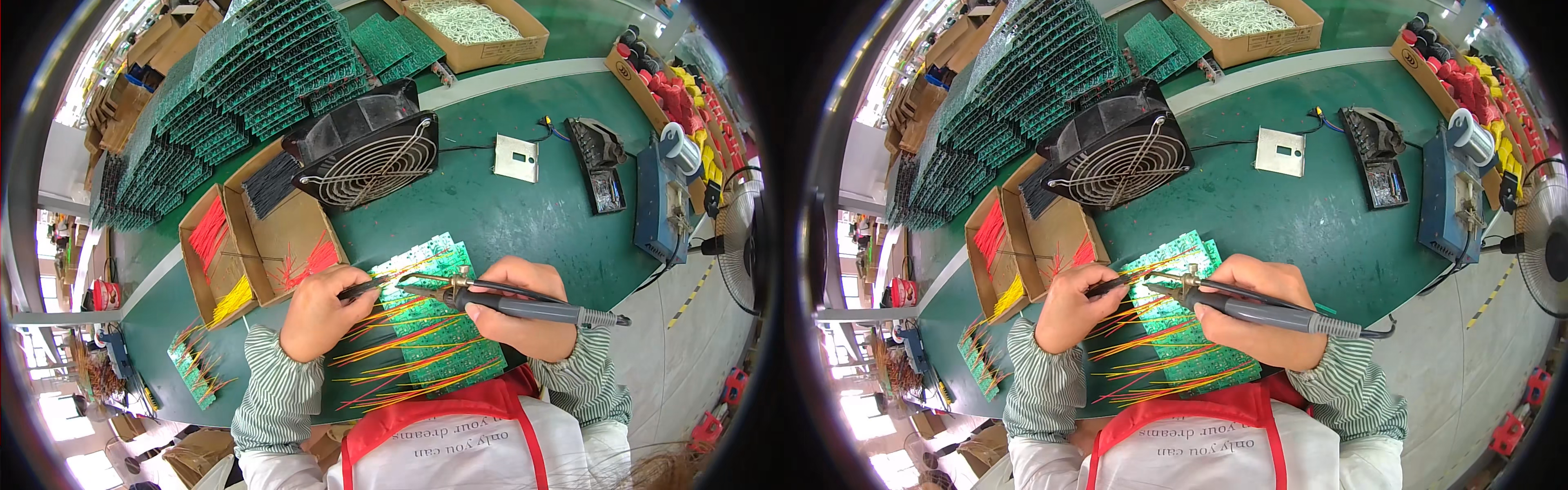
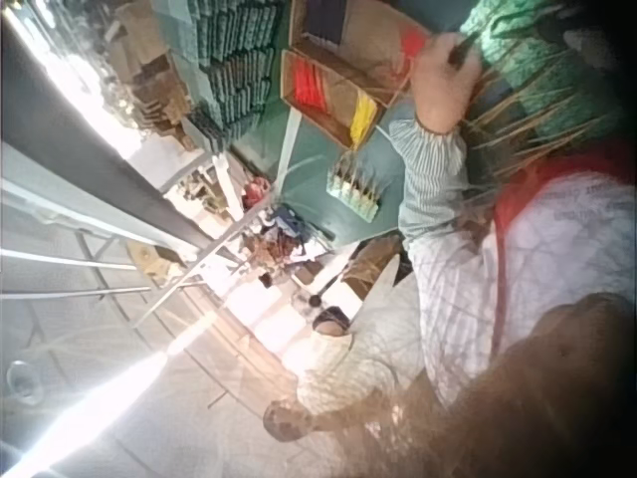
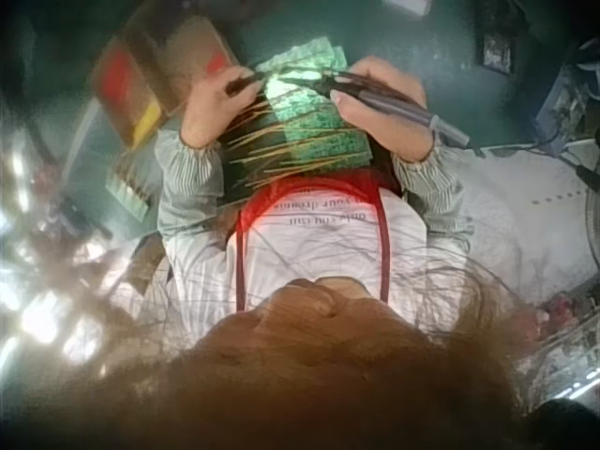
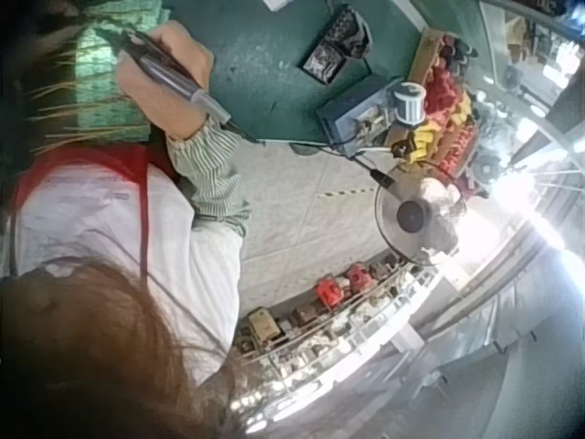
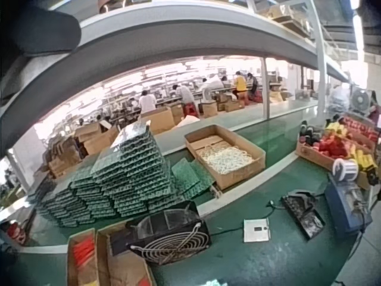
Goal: The person takes wires from boxes, positions them onto circuit boards, and solders them onto the boards using a soldering iron.
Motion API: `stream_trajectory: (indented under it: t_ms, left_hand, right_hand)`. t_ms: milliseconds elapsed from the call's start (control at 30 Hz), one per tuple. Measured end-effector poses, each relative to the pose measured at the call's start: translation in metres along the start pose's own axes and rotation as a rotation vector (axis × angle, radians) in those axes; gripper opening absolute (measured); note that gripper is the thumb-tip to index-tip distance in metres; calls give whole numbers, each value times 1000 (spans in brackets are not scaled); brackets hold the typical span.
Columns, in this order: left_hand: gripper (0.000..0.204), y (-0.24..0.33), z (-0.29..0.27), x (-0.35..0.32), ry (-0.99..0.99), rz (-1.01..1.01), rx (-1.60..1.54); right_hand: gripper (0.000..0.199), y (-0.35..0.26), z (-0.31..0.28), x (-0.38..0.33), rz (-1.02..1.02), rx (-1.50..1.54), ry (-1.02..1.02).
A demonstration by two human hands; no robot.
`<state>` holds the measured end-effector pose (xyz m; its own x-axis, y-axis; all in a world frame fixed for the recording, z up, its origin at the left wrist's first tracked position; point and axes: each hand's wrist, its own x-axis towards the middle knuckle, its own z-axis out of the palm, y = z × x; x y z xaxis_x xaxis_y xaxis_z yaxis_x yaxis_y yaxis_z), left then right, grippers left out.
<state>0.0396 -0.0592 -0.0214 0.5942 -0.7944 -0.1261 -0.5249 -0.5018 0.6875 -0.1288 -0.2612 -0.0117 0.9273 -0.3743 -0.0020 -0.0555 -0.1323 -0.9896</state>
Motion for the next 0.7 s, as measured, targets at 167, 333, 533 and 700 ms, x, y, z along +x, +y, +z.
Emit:
stream_trajectory:
  t_ms: [167, 333, 533, 700]
  left_hand:
    - [14, -3, -1, 2, -28, -9, -52]
    - [14, -5, -3, 3, -47, -14, -73]
    - [14, -6, -3, 4, -57, -20, -81]
    - [15, -5, -3, 5, -70, -23, -77]
  right_hand:
    - [17, 0, 3, 7, 37, -7, -37]
    - [17, 0, 5, 9, 44, -21, -41]
    - [17, 0, 7, 12, 63, -24, -49]
    - [17, 1, 3, 10, 72, 11, -39]
